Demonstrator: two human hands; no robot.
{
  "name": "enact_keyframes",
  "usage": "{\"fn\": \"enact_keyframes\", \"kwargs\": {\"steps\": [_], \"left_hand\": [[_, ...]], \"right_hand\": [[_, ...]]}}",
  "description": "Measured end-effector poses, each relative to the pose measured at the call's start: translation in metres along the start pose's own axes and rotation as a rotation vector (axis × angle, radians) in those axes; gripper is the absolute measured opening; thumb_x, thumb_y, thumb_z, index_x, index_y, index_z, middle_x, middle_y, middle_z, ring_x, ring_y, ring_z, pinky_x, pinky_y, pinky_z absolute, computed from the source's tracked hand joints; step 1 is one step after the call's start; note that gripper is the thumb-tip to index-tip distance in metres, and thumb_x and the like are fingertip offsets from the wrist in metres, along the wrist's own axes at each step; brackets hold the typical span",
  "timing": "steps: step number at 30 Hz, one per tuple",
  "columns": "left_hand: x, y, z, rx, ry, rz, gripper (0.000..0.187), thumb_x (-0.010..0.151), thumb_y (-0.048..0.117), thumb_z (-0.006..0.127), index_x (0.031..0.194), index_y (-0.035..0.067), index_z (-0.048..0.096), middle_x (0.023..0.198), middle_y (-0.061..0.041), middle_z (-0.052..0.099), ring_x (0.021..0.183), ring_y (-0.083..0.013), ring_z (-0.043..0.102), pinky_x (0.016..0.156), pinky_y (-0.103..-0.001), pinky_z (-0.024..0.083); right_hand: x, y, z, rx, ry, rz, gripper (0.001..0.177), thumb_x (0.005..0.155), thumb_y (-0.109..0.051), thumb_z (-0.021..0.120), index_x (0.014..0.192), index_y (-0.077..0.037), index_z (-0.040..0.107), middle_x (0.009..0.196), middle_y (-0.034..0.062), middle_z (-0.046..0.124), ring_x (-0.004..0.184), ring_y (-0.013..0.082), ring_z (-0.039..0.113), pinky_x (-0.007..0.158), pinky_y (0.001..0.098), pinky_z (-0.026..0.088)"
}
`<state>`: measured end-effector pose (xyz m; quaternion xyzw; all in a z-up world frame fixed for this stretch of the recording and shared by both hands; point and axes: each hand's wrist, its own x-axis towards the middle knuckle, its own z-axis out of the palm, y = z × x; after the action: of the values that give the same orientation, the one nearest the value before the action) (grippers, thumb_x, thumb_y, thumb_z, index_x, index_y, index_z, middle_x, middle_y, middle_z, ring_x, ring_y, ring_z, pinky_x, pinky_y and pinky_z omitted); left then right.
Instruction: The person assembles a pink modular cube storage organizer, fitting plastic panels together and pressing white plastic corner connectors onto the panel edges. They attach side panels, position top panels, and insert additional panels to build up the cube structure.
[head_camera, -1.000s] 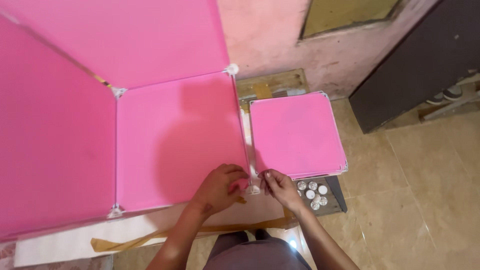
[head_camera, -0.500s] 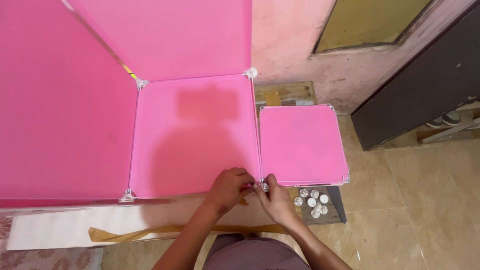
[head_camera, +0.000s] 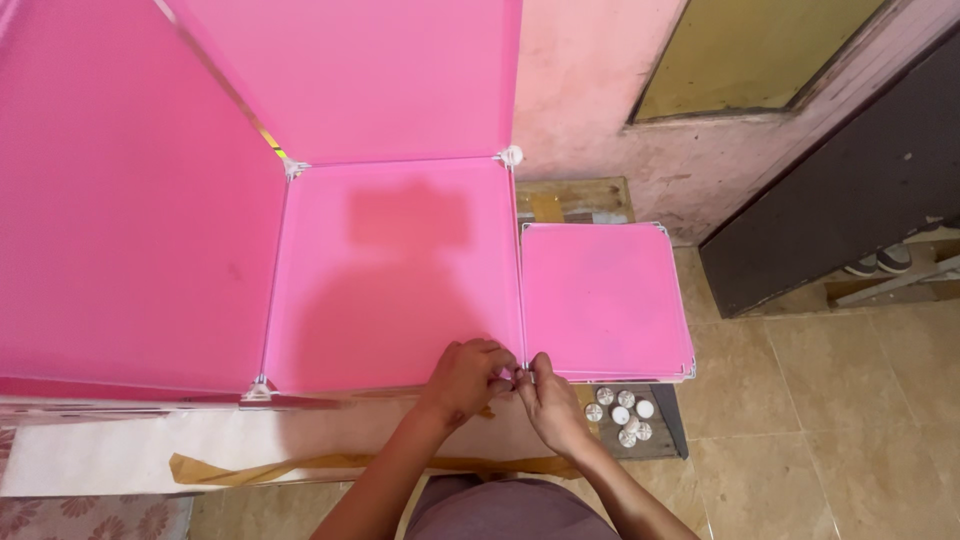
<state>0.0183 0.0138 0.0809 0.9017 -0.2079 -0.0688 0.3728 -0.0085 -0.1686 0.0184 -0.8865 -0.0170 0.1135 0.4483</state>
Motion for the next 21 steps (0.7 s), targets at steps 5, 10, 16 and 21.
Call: {"fn": "enact_keyframes", "kwargs": {"steps": [5, 10, 16, 21], "left_hand": [[0.0, 0.003, 0.003, 0.052, 0.039, 0.064, 0.019, 0.072, 0.014, 0.081, 0.091, 0.014, 0.075, 0.087, -0.001, 0.073, 0.09, -0.0235, 0.068, 0.077, -0.043, 0.048], [0.001, 0.003, 0.004, 0.083, 0.018, 0.069, 0.015, 0.077, 0.014, 0.078, 0.092, 0.013, 0.076, 0.087, -0.002, 0.072, 0.09, -0.0241, 0.068, 0.08, -0.042, 0.048], [0.002, 0.003, 0.006, 0.126, 0.002, 0.041, 0.012, 0.08, 0.015, 0.076, 0.092, 0.014, 0.077, 0.088, -0.001, 0.073, 0.093, -0.0233, 0.068, 0.08, -0.043, 0.048], [0.004, 0.002, 0.008, 0.168, -0.052, 0.04, 0.012, 0.083, 0.018, 0.075, 0.094, 0.015, 0.078, 0.093, -0.001, 0.071, 0.099, -0.024, 0.066, 0.082, -0.045, 0.046]], "right_hand": [[-0.002, 0.002, 0.005, 0.107, 0.001, 0.071, 0.029, 0.101, -0.033, 0.054, 0.105, -0.005, 0.046, 0.08, 0.019, 0.066, 0.072, 0.035, 0.066, 0.066, 0.0473, 0.05], [-0.008, 0.001, 0.01, 0.044, 0.001, 0.134, 0.029, 0.103, -0.031, 0.053, 0.108, -0.005, 0.042, 0.079, 0.0204, 0.065, 0.07, 0.0351, 0.065, 0.067, 0.0483, 0.049], [-0.008, 0.011, 0.021, 0.072, 0.092, 0.043, 0.028, 0.103, -0.028, 0.054, 0.11, -0.005, 0.04, 0.079, 0.0235, 0.067, 0.071, 0.0399, 0.066, 0.066, 0.0512, 0.048], [-0.013, 0.021, 0.03, 0.098, 0.153, -0.126, 0.026, 0.104, -0.025, 0.053, 0.109, -0.004, 0.039, 0.081, 0.0252, 0.066, 0.072, 0.0431, 0.063, 0.063, 0.0533, 0.047]]}}
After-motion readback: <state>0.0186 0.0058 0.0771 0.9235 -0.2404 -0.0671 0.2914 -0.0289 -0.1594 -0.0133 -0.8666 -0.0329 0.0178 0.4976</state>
